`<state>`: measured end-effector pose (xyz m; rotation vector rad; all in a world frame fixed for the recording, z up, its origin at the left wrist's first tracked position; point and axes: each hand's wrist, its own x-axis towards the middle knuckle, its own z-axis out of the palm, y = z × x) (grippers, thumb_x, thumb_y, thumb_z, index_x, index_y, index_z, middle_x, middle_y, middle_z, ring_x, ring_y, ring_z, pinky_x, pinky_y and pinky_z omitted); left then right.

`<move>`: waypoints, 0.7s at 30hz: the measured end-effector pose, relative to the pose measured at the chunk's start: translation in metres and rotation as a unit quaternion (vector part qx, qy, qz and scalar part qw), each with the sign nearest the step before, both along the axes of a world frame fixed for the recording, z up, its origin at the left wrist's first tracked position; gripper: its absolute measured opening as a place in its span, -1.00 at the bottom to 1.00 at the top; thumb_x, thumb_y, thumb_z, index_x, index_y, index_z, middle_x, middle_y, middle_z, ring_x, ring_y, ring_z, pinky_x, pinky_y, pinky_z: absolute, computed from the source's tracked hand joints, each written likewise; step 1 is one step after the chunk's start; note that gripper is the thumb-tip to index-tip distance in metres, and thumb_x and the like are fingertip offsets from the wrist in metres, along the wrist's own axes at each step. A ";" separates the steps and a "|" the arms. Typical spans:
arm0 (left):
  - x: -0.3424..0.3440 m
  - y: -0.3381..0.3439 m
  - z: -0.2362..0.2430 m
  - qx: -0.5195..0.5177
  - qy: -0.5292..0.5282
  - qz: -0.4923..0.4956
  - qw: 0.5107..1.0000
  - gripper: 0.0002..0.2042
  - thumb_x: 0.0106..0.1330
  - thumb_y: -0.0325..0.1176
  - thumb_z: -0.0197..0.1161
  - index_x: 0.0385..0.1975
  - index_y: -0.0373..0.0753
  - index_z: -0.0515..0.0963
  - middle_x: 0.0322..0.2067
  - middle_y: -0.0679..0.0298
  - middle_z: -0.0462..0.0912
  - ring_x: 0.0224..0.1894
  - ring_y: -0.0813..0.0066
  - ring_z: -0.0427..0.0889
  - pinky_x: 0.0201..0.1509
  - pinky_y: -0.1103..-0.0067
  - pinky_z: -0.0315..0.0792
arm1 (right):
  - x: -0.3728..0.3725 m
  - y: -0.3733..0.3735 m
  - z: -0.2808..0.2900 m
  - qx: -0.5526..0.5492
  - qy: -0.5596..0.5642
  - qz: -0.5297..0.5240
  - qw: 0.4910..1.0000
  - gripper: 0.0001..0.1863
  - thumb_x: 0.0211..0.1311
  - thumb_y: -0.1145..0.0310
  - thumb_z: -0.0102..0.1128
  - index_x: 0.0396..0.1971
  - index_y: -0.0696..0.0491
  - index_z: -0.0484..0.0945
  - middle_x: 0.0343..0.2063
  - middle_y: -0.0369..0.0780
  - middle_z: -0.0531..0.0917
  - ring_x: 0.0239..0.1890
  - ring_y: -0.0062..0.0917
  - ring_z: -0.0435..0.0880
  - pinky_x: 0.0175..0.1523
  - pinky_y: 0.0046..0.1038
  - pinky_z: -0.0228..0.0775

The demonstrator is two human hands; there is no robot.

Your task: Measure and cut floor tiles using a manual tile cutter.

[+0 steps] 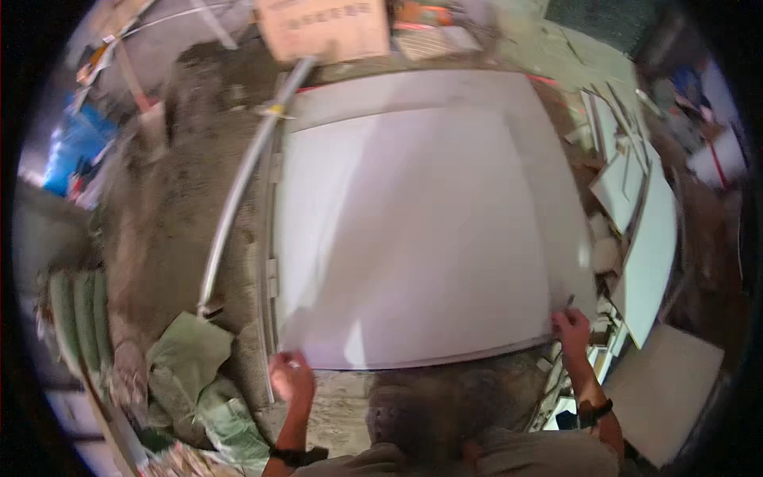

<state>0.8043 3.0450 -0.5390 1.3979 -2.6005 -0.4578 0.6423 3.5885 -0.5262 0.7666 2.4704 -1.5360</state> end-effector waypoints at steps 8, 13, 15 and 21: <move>0.037 -0.017 0.007 0.553 0.239 0.236 0.762 -0.64 0.42 -0.24 0.19 0.02 -0.40 0.39 -0.14 0.11 0.46 -0.10 0.30 0.51 -0.17 0.40 0.59 | 0.074 0.009 0.024 0.006 -0.069 0.084 0.994 -0.67 0.29 0.21 0.29 -0.25 0.23 0.64 -0.45 -0.18 0.66 -0.36 -0.55 0.57 -0.23 -0.36 0.43; 0.032 -0.039 0.001 0.575 0.263 0.286 0.720 -0.60 0.45 -0.24 0.06 0.13 -0.41 0.36 0.04 0.10 0.33 0.06 0.26 0.41 0.00 0.32 0.62 | 0.101 -0.004 0.042 0.010 -0.153 0.190 0.970 -0.61 0.32 0.14 0.26 -0.24 0.24 0.66 -0.45 -0.15 0.67 -0.37 -0.50 0.60 -0.22 -0.33 0.45; 0.028 -0.045 0.002 0.569 0.208 0.264 0.750 -0.60 0.42 -0.22 0.06 0.09 -0.42 0.37 0.04 0.11 0.37 0.08 0.25 0.43 0.05 0.23 0.61 | 0.111 -0.002 0.030 -0.010 -0.152 0.159 0.976 -0.63 0.32 0.16 0.25 -0.25 0.24 0.65 -0.47 -0.13 0.67 -0.37 -0.51 0.61 -0.21 -0.35 0.45; 0.010 -0.052 0.007 0.506 0.315 0.580 0.556 -0.60 0.28 -0.19 0.26 -0.07 -0.39 0.44 -0.09 0.08 0.52 -0.08 0.17 0.59 0.03 0.27 0.60 | 0.110 -0.009 0.007 -0.095 -0.095 0.114 0.984 -0.68 0.36 0.20 0.19 -0.36 0.20 0.63 -0.57 -0.24 0.55 -0.48 -0.59 0.49 -0.33 -0.37 0.35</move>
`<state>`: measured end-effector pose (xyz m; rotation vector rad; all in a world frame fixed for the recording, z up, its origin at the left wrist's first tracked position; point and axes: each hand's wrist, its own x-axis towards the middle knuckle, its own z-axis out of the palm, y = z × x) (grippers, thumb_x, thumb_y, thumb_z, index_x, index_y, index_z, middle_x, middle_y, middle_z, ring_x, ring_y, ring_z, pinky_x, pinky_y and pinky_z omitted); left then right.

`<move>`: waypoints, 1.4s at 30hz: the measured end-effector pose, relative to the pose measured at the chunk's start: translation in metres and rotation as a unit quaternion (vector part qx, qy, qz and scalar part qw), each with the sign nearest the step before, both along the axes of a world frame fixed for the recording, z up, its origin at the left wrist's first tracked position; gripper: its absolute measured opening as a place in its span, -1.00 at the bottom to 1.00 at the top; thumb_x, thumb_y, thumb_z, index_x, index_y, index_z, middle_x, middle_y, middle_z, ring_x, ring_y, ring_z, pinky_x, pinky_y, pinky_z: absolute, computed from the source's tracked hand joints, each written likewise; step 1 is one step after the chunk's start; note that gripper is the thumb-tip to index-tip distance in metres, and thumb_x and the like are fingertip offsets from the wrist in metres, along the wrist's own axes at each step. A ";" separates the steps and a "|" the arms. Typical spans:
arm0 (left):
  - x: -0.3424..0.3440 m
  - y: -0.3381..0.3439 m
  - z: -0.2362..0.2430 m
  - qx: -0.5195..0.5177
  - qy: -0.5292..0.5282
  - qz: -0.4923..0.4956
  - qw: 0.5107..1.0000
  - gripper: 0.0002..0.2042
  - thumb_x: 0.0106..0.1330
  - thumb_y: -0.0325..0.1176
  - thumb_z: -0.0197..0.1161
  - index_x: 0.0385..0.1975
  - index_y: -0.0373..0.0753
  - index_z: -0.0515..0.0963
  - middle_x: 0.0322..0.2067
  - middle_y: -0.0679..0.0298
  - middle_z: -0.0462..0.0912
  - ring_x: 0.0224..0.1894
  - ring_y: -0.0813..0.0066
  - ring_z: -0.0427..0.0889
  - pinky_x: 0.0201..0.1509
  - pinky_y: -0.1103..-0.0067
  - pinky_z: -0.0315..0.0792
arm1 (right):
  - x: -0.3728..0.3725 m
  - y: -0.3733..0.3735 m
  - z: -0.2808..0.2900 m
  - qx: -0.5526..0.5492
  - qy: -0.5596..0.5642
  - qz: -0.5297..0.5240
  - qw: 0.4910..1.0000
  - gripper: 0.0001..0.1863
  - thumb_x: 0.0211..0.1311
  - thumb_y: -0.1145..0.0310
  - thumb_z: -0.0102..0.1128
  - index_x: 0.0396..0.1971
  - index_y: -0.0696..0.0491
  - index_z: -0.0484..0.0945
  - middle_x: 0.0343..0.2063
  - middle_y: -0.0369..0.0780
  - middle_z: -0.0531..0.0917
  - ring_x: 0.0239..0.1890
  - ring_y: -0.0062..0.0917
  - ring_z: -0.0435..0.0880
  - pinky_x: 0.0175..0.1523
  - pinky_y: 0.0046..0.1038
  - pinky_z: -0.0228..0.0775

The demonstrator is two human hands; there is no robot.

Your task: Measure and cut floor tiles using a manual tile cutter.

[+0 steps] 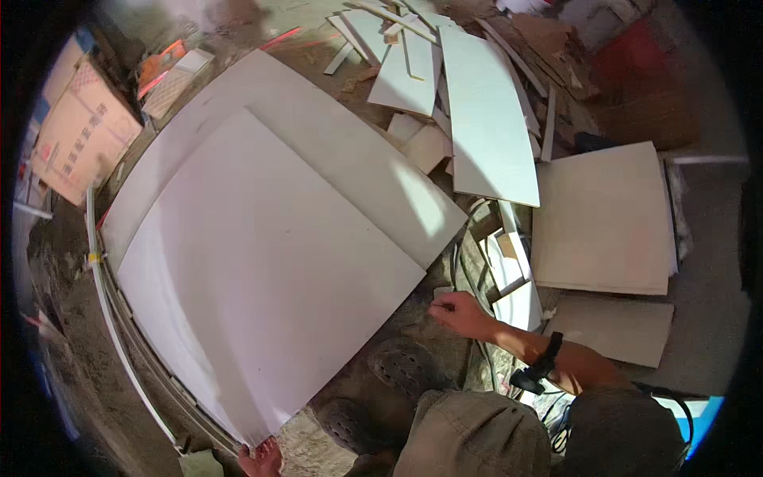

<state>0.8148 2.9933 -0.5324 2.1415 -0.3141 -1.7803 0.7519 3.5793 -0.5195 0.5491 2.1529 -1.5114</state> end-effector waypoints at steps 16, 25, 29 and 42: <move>0.032 -0.086 -0.063 -0.017 0.100 -0.280 0.955 -0.61 0.25 -0.25 0.30 -0.07 -0.43 0.47 -0.19 0.09 0.63 -0.08 0.15 0.63 0.02 0.26 0.63 | -0.018 -0.003 -0.038 0.028 0.065 -0.062 0.996 -0.71 0.31 0.25 0.21 -0.37 0.23 0.63 -0.58 -0.26 0.60 -0.50 -0.60 0.53 -0.36 -0.38 0.40; 0.015 -0.057 -0.021 0.017 0.094 -0.118 0.988 -0.63 0.29 -0.27 0.24 -0.06 -0.47 0.48 -0.15 0.07 0.66 -0.03 0.11 0.64 0.15 0.17 0.57 | -0.023 -0.013 -0.040 -0.038 0.040 -0.111 0.992 -0.72 0.32 0.27 0.21 -0.32 0.23 0.65 -0.59 -0.29 0.61 -0.50 -0.65 0.53 -0.37 -0.44 0.41; -0.012 -0.002 -0.001 0.001 0.069 -0.104 0.992 -0.64 0.31 -0.28 0.23 -0.06 -0.47 0.49 -0.17 0.06 0.67 -0.03 0.09 0.64 0.16 0.17 0.56 | -0.018 0.000 -0.040 -0.022 0.037 -0.110 0.993 -0.71 0.33 0.25 0.21 -0.31 0.23 0.65 -0.58 -0.30 0.62 -0.50 -0.66 0.53 -0.36 -0.46 0.41; -0.038 -0.057 0.003 -0.515 -0.211 -0.657 0.508 -0.68 0.49 -0.30 0.05 0.09 -0.40 0.37 -0.14 0.03 0.56 -0.06 0.11 0.57 0.03 0.24 0.53 | -0.143 -0.026 -0.024 0.440 0.260 -0.078 0.856 -0.75 0.26 0.31 0.23 -0.18 0.16 0.53 -0.11 -0.04 0.48 0.04 -0.08 0.43 0.14 -0.02 0.26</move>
